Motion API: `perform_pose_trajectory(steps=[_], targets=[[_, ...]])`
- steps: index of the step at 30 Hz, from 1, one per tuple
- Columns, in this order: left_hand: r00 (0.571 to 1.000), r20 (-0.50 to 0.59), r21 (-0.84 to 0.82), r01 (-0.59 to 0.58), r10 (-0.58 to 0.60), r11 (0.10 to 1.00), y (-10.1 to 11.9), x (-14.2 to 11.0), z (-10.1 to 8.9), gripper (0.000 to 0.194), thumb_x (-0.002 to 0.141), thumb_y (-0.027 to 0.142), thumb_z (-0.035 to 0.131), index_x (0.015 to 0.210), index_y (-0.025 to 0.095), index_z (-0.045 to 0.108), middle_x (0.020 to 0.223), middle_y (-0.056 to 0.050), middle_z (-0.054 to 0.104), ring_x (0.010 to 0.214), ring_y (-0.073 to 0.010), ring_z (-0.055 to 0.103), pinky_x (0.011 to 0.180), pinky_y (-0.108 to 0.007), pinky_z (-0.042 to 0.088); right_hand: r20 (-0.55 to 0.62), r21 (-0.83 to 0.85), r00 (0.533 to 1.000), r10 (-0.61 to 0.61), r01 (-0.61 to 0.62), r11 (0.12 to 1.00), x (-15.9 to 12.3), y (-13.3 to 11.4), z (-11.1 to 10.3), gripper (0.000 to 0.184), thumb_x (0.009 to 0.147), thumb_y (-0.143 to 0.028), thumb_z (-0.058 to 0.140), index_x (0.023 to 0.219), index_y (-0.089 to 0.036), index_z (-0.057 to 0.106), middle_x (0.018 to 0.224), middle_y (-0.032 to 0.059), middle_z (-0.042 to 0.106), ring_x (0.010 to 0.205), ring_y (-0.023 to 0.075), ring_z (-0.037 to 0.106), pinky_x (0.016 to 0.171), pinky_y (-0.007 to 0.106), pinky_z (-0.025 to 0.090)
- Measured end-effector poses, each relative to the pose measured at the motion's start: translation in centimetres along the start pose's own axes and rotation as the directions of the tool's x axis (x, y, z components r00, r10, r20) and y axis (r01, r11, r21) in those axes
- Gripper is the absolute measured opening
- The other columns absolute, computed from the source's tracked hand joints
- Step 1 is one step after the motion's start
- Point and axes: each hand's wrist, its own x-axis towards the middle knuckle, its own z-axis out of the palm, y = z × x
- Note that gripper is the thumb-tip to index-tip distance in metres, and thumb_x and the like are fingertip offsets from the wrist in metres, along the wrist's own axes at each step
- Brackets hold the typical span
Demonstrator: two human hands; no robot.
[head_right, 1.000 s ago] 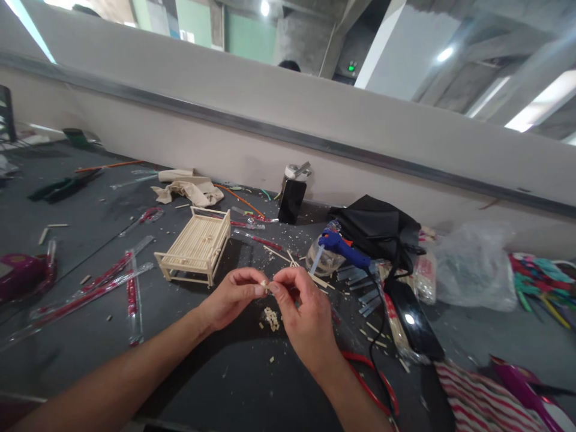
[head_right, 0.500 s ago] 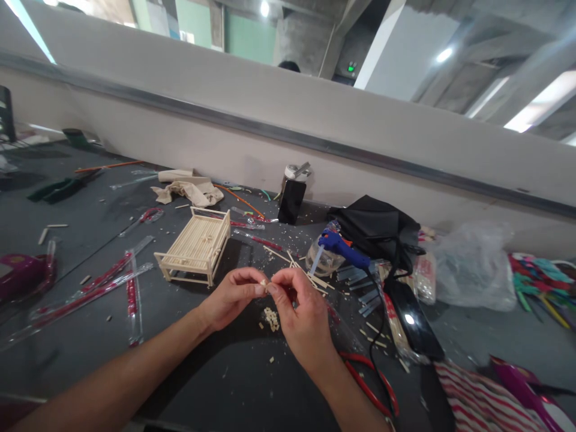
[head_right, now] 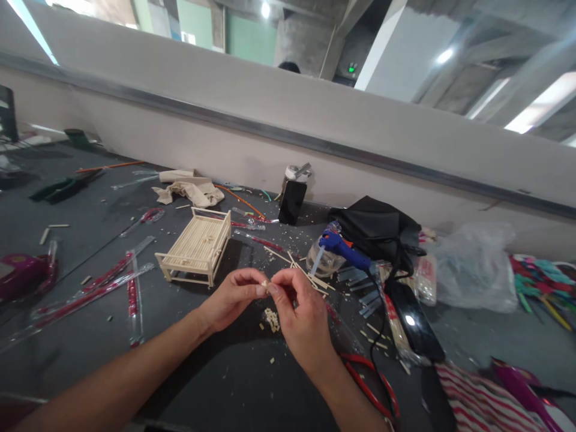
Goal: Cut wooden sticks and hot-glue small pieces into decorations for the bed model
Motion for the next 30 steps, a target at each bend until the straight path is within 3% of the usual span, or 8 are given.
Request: perform_pose_trajectory(steps=[20,30], targets=[[1.000,-0.023,0.010,0.003,-0.003,1.000,-0.1,0.0,0.0,0.015,0.061,0.019,0.085,0.072,0.016,0.075,0.072,0.000,0.071,0.071,-0.0113,0.060,0.077,-0.026,0.044,-0.012,-0.037,1.000,-0.003,0.002,0.999,-0.1,0.0,0.5,0.008,0.091,-0.025,0.056,0.083,-0.023,0.057,0.075,-0.0029,0.064,0.064,0.0128,0.059,0.062,0.024,0.046],[0.999,-0.039,-0.058,0.013,-0.015,0.998,-0.1,0.2,-0.1,0.017,0.059,0.019,0.086,0.072,0.014,0.074,0.069,0.000,0.070,0.068,-0.0102,0.059,0.074,-0.026,0.043,-0.031,-0.026,0.997,0.073,-0.074,0.997,-0.6,-0.4,-0.6,0.008,0.091,-0.030,0.057,0.092,-0.023,0.060,0.078,-0.0017,0.067,0.065,0.0132,0.061,0.062,0.024,0.048]])
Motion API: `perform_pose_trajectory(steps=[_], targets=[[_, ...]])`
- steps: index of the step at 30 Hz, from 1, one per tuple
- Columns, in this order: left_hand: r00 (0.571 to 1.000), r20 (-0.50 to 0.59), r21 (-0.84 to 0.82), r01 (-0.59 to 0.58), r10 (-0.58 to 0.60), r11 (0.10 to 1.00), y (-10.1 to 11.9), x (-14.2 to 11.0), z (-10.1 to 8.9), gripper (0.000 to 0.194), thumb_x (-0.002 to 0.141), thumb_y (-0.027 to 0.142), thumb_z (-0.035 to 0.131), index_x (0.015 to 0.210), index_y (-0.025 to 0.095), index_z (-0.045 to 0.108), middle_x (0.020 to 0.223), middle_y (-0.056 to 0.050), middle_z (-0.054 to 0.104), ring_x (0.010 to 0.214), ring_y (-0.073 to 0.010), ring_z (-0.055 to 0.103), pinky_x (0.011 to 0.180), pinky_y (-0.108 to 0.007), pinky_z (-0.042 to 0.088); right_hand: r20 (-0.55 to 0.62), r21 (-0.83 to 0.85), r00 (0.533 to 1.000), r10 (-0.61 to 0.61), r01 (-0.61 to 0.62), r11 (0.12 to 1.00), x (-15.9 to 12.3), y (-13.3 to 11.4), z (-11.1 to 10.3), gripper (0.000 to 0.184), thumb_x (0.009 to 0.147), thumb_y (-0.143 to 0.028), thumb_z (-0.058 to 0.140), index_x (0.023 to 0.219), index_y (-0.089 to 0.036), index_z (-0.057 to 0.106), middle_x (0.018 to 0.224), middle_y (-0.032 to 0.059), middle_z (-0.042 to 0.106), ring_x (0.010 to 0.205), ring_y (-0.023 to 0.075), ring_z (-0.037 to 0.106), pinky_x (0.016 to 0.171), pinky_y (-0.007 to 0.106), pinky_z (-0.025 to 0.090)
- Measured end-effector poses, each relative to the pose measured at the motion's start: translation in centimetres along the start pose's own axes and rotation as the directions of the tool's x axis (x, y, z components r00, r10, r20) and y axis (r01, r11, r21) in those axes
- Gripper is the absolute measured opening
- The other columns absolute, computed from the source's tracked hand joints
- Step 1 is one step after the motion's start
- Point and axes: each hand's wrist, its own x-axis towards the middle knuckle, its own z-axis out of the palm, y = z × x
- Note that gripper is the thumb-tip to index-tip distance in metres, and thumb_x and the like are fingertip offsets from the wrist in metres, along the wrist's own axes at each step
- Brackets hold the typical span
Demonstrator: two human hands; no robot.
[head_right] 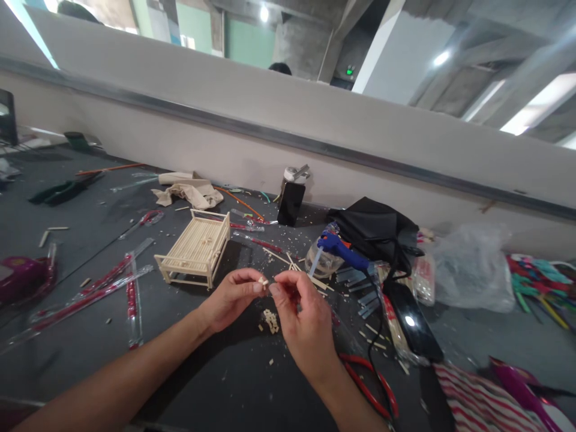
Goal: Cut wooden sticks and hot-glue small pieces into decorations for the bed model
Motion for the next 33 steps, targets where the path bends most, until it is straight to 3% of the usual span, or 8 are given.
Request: perform_pose_trajectory(steps=[9,26,33], targets=[[1.000,0.024,-0.146,0.010,-0.007,0.989,0.1,0.2,-0.3,0.019,0.061,0.021,0.085,0.076,0.016,0.074,0.069,0.001,0.068,0.065,-0.0089,0.059,0.071,-0.024,0.043,0.057,-0.028,0.998,0.020,-0.019,0.999,-0.2,-0.1,0.6,0.006,0.087,-0.027,0.061,0.087,-0.023,0.064,0.075,-0.0010,0.067,0.064,0.0152,0.062,0.060,0.026,0.049],[0.997,0.073,-0.111,0.043,-0.035,0.993,-0.3,0.2,-0.3,0.024,0.062,0.020,0.085,0.083,0.017,0.074,0.076,-0.001,0.072,0.074,-0.0116,0.063,0.080,-0.027,0.044,0.039,0.023,0.997,0.063,-0.064,0.998,0.6,-0.1,1.3,0.012,0.087,-0.029,0.060,0.080,-0.021,0.066,0.072,-0.0011,0.069,0.061,0.0142,0.061,0.059,0.025,0.047],[0.998,0.051,-0.071,0.027,-0.024,0.997,-0.1,0.0,-0.1,0.017,0.063,0.021,0.084,0.077,0.016,0.074,0.072,0.000,0.068,0.070,-0.0107,0.058,0.076,-0.027,0.042,0.101,0.075,0.991,0.089,-0.097,0.992,0.6,-0.5,0.4,0.010,0.085,-0.029,0.061,0.082,-0.021,0.065,0.072,-0.0004,0.068,0.061,0.0143,0.061,0.057,0.025,0.048]])
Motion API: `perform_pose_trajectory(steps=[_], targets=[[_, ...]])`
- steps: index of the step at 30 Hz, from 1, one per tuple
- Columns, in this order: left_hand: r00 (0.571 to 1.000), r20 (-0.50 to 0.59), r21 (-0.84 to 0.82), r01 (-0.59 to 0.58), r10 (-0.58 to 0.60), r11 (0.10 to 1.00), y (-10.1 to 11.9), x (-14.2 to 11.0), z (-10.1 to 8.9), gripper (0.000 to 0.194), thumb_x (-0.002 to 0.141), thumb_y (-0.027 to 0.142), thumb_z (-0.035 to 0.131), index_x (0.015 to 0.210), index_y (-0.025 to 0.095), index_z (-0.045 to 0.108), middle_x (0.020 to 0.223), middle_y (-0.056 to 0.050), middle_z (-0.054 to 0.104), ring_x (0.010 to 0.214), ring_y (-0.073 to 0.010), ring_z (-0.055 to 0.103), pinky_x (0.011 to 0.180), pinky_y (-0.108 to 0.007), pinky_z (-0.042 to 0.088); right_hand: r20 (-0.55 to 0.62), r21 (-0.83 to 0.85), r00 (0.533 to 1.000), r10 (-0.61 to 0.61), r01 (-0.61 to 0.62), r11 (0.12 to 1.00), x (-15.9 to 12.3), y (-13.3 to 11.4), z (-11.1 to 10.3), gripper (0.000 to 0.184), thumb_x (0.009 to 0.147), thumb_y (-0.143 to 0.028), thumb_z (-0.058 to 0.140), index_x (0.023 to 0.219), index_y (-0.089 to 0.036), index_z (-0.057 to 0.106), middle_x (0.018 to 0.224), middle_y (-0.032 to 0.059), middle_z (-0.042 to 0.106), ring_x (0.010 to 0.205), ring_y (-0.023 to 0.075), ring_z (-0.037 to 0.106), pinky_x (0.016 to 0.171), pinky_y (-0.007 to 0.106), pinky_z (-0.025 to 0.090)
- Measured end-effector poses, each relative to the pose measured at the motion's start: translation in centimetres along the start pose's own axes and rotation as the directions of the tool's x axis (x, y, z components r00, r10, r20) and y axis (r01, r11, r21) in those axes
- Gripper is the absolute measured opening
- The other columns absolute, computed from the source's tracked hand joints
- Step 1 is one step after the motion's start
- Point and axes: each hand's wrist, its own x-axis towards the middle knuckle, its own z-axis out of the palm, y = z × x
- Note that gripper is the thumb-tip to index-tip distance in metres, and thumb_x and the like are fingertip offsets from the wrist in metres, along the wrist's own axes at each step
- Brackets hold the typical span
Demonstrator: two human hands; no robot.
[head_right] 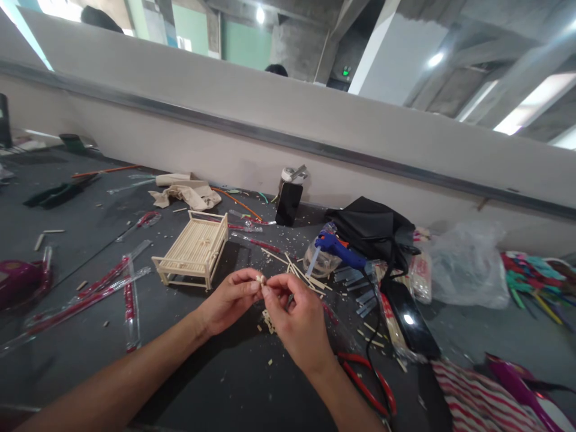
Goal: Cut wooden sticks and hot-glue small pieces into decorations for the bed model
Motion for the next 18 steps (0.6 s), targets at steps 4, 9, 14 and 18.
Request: perform_pose_trajectory(steps=[4,9,14,18], targets=[[1.000,0.005,0.050,-0.016,0.016,0.999,0.2,-0.2,0.3,0.017,0.064,0.023,0.083,0.075,0.015,0.074,0.070,-0.002,0.066,0.070,-0.0119,0.056,0.075,-0.028,0.041,-0.017,-0.002,1.000,0.009,-0.009,1.000,0.2,-0.3,-0.8,0.012,0.084,-0.030,0.062,0.089,-0.020,0.066,0.073,-0.0001,0.067,0.062,0.0141,0.060,0.056,0.024,0.047],[0.999,0.010,0.081,-0.036,0.035,0.996,0.3,-0.3,0.5,0.015,0.064,0.022,0.081,0.074,0.015,0.073,0.071,-0.002,0.067,0.072,-0.0133,0.056,0.076,-0.028,0.041,0.035,-0.022,0.999,0.024,-0.023,0.999,0.5,-0.1,-0.9,0.014,0.083,-0.029,0.062,0.093,-0.021,0.068,0.074,0.0000,0.068,0.063,0.0145,0.060,0.057,0.025,0.047],[0.999,0.015,0.103,-0.046,0.044,0.994,0.2,-0.2,0.4,0.012,0.064,0.019,0.080,0.073,0.015,0.073,0.070,-0.002,0.067,0.071,-0.0127,0.055,0.075,-0.027,0.040,0.043,-0.005,0.999,0.021,-0.020,1.000,0.5,-0.1,-0.8,0.013,0.084,-0.028,0.061,0.091,-0.021,0.069,0.074,-0.0002,0.069,0.063,0.0144,0.061,0.057,0.025,0.046],[0.999,0.013,0.129,-0.049,0.048,0.990,0.1,-0.2,0.2,0.010,0.064,0.018,0.079,0.071,0.014,0.073,0.067,-0.001,0.065,0.069,-0.0115,0.053,0.073,-0.026,0.039,0.103,0.025,0.995,0.009,-0.011,1.000,1.2,-0.1,-1.1,0.016,0.086,-0.027,0.058,0.093,-0.021,0.070,0.083,0.0008,0.071,0.069,0.0141,0.062,0.059,0.024,0.045]])
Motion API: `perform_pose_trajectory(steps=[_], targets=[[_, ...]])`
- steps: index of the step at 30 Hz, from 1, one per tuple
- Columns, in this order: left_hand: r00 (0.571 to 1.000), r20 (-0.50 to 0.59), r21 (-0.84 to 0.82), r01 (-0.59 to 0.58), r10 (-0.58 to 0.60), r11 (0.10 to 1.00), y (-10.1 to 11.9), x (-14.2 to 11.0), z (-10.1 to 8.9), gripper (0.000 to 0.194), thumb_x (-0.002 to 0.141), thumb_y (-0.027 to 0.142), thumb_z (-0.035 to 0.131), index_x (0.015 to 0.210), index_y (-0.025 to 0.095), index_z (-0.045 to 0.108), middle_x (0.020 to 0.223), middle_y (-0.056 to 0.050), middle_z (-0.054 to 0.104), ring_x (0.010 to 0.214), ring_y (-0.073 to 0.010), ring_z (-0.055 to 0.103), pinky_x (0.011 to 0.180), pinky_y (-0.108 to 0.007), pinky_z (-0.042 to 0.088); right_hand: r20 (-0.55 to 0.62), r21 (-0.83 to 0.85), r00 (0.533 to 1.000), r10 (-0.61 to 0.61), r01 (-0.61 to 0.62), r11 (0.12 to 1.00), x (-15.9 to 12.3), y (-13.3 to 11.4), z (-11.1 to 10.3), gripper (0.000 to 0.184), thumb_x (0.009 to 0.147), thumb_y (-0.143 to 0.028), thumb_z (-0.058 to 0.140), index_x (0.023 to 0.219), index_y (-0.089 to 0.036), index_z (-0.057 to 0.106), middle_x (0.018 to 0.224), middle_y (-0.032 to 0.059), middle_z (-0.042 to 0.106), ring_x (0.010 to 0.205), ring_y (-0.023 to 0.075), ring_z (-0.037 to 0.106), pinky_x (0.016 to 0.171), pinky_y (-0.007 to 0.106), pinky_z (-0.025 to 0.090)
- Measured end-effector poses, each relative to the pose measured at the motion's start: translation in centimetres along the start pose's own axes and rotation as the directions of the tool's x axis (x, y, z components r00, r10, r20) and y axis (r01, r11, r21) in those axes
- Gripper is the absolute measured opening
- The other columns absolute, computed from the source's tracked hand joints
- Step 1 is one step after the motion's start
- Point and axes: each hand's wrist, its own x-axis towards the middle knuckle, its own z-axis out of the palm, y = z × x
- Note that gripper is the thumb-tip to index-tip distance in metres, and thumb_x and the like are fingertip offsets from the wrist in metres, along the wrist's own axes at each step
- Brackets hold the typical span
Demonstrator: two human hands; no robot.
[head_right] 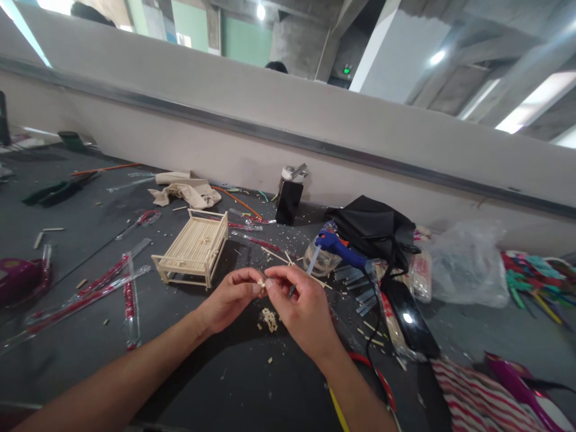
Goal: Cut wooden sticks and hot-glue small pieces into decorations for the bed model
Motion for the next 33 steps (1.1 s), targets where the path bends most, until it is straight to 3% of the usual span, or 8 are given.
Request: perform_pose_trajectory(steps=[6,9,15,27,33], targets=[[1.000,0.007,0.010,0.025,-0.026,1.000,-0.1,0.0,-0.1,0.011,0.062,0.017,0.079,0.070,0.014,0.073,0.066,-0.001,0.066,0.068,-0.0115,0.054,0.073,-0.026,0.039,0.227,-0.003,0.974,0.025,-0.025,1.000,1.7,-0.1,-1.1,0.017,0.087,-0.023,0.056,0.088,-0.021,0.073,0.085,0.0003,0.073,0.075,0.0141,0.063,0.065,0.024,0.044],[1.000,-0.002,0.039,0.027,-0.027,0.999,0.0,0.0,0.0,0.010,0.061,0.016,0.079,0.069,0.014,0.073,0.064,0.000,0.065,0.066,-0.0107,0.053,0.072,-0.025,0.038,0.264,-0.047,0.964,0.032,-0.020,0.999,2.1,-0.4,-1.3,0.014,0.084,-0.023,0.060,0.084,-0.020,0.073,0.078,-0.0006,0.072,0.071,0.0141,0.062,0.064,0.024,0.044],[0.998,-0.007,0.056,0.058,-0.057,0.997,0.1,0.0,0.0,0.013,0.060,0.018,0.079,0.071,0.014,0.073,0.066,0.000,0.067,0.068,-0.0113,0.055,0.075,-0.026,0.039,0.240,-0.069,0.969,0.051,-0.036,0.997,1.8,-0.8,-0.9,0.011,0.082,-0.022,0.062,0.082,-0.020,0.073,0.076,-0.0014,0.072,0.067,0.0132,0.061,0.062,0.023,0.044],[0.998,0.005,0.042,0.061,-0.062,0.997,0.1,-0.1,0.1,0.011,0.061,0.017,0.078,0.071,0.014,0.074,0.064,0.000,0.066,0.065,-0.0103,0.054,0.073,-0.025,0.039,0.137,0.117,0.980,0.145,-0.162,0.980,0.6,0.4,0.0,0.010,0.081,-0.029,0.064,0.079,-0.022,0.070,0.075,-0.0014,0.069,0.069,0.0153,0.059,0.064,0.026,0.044],[0.998,-0.004,0.044,0.061,-0.061,0.997,0.2,-0.1,0.1,0.011,0.061,0.017,0.079,0.070,0.014,0.074,0.064,0.000,0.066,0.066,-0.0104,0.054,0.073,-0.025,0.039,0.095,0.134,0.983,0.159,-0.171,0.976,0.3,0.4,0.2,0.010,0.081,-0.029,0.065,0.079,-0.021,0.071,0.076,-0.0011,0.070,0.071,0.0153,0.059,0.067,0.026,0.044]])
